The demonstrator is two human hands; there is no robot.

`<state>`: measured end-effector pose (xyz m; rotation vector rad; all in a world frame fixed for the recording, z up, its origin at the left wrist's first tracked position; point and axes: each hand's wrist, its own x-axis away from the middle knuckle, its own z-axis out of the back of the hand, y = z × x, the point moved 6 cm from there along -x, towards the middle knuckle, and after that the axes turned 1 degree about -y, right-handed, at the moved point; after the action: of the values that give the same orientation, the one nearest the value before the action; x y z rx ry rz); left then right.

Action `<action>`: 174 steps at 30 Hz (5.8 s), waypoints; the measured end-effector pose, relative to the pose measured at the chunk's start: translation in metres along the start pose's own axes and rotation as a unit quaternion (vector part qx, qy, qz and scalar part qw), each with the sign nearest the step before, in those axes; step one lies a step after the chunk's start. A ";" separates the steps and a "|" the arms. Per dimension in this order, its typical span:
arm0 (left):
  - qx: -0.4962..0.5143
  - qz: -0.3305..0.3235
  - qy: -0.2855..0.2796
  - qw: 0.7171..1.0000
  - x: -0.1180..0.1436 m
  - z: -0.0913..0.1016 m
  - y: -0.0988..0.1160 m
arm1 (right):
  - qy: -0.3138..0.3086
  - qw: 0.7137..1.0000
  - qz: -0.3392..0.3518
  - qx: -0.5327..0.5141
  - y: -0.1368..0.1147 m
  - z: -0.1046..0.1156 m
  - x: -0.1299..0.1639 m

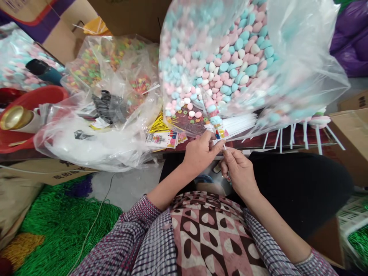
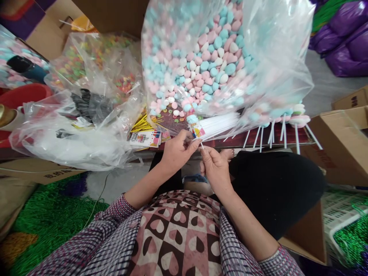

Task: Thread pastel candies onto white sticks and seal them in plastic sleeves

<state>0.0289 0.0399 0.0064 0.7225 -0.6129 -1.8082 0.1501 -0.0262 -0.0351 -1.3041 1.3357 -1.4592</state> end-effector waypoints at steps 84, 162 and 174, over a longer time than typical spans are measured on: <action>0.253 0.034 0.047 0.966 -0.005 0.009 -0.010 | 0.001 1.000 0.007 -0.015 0.008 0.001 -0.005; 0.522 0.184 0.233 0.800 0.017 0.100 -0.105 | -0.223 0.920 0.213 0.243 -0.065 -0.156 -0.089; 0.547 0.204 0.281 0.762 0.025 0.114 -0.128 | -0.230 0.637 0.304 0.670 -0.039 -0.210 -0.114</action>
<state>-0.1414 0.0658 -0.0096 1.6646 -1.2858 -0.6000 -0.0277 0.1351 -0.0046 -0.0933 0.0389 -1.0042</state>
